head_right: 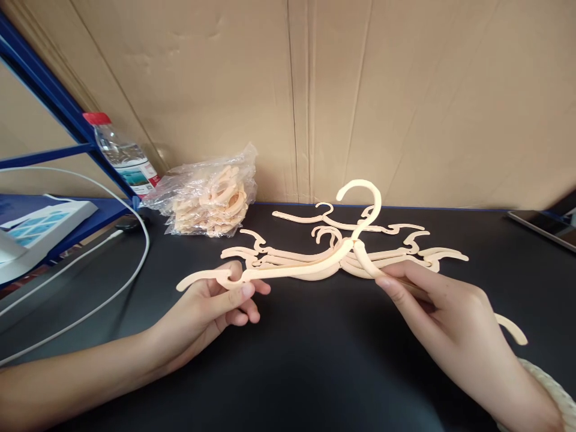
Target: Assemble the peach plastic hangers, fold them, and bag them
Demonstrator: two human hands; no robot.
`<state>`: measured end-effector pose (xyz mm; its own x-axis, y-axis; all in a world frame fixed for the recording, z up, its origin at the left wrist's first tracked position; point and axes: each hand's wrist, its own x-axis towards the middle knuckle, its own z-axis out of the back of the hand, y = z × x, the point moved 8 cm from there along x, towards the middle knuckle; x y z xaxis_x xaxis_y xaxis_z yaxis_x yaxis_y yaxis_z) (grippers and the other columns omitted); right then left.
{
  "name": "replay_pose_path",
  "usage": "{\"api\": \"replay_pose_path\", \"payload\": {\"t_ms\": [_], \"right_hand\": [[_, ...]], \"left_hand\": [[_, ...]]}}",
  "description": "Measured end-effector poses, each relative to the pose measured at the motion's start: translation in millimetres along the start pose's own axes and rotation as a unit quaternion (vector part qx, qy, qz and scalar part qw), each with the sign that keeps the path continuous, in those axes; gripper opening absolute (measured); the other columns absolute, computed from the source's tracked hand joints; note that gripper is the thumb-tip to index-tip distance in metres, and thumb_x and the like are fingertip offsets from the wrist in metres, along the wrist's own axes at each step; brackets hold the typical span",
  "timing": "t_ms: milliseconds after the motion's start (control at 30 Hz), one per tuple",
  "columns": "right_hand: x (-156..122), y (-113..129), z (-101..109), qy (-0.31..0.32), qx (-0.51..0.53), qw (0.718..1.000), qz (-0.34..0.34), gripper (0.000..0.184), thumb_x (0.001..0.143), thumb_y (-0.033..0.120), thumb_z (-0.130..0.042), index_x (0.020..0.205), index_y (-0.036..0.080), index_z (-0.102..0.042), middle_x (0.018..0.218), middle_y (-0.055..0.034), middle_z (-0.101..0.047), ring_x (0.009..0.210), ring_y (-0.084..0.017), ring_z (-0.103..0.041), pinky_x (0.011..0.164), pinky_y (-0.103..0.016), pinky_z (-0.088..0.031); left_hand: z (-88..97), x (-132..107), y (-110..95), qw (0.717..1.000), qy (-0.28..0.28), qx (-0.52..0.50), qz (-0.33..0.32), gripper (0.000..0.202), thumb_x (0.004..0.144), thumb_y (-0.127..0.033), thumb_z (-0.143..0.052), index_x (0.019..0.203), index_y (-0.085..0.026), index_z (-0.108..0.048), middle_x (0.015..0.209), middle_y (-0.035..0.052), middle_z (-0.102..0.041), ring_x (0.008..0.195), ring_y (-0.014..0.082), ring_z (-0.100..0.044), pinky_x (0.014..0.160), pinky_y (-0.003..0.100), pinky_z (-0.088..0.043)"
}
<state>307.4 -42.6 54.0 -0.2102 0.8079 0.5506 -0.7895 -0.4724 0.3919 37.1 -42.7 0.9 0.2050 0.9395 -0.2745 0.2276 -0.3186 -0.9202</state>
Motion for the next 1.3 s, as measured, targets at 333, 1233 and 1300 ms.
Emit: {"api": "replay_pose_path", "payload": {"t_ms": [333,1233,1300], "right_hand": [[-1,-14,-13,0.068,0.006,0.997,-0.035,0.022,0.095,0.044,-0.052,0.104,0.025,-0.06,0.091,-0.0022,-0.073,0.079,-0.02,-0.07,0.058,-0.021,-0.051],[8,-13,-25,0.103,-0.1,0.984,0.102,0.025,0.098,0.028,-0.043,0.089,0.02,-0.065,0.093,-0.0081,-0.062,0.085,-0.024,-0.056,0.076,-0.041,-0.045],[10,-14,-25,0.105,-0.101,0.984,0.099,0.025,0.097,0.028,-0.043,0.088,0.02,-0.065,0.092,-0.0081,-0.062,0.084,-0.024,-0.056,0.075,-0.041,-0.046]], "left_hand": [[-68.2,-53,-14,0.818,0.33,0.4,-0.249,0.006,0.086,-0.013,-0.063,0.084,-0.018,-0.064,0.106,0.0159,-0.073,0.1,0.0276,-0.069,0.089,0.037,-0.057],[-46.9,-37,-2,0.696,0.217,0.618,-0.294,0.054,0.087,-0.028,-0.063,0.14,-0.024,-0.05,0.154,0.0129,-0.038,0.143,0.0368,-0.03,0.117,0.057,-0.024],[-45.4,-36,-2,0.696,0.217,0.621,-0.289,0.056,0.087,-0.029,-0.063,0.141,-0.025,-0.049,0.155,0.0125,-0.036,0.144,0.0365,-0.03,0.117,0.056,-0.024]]}}
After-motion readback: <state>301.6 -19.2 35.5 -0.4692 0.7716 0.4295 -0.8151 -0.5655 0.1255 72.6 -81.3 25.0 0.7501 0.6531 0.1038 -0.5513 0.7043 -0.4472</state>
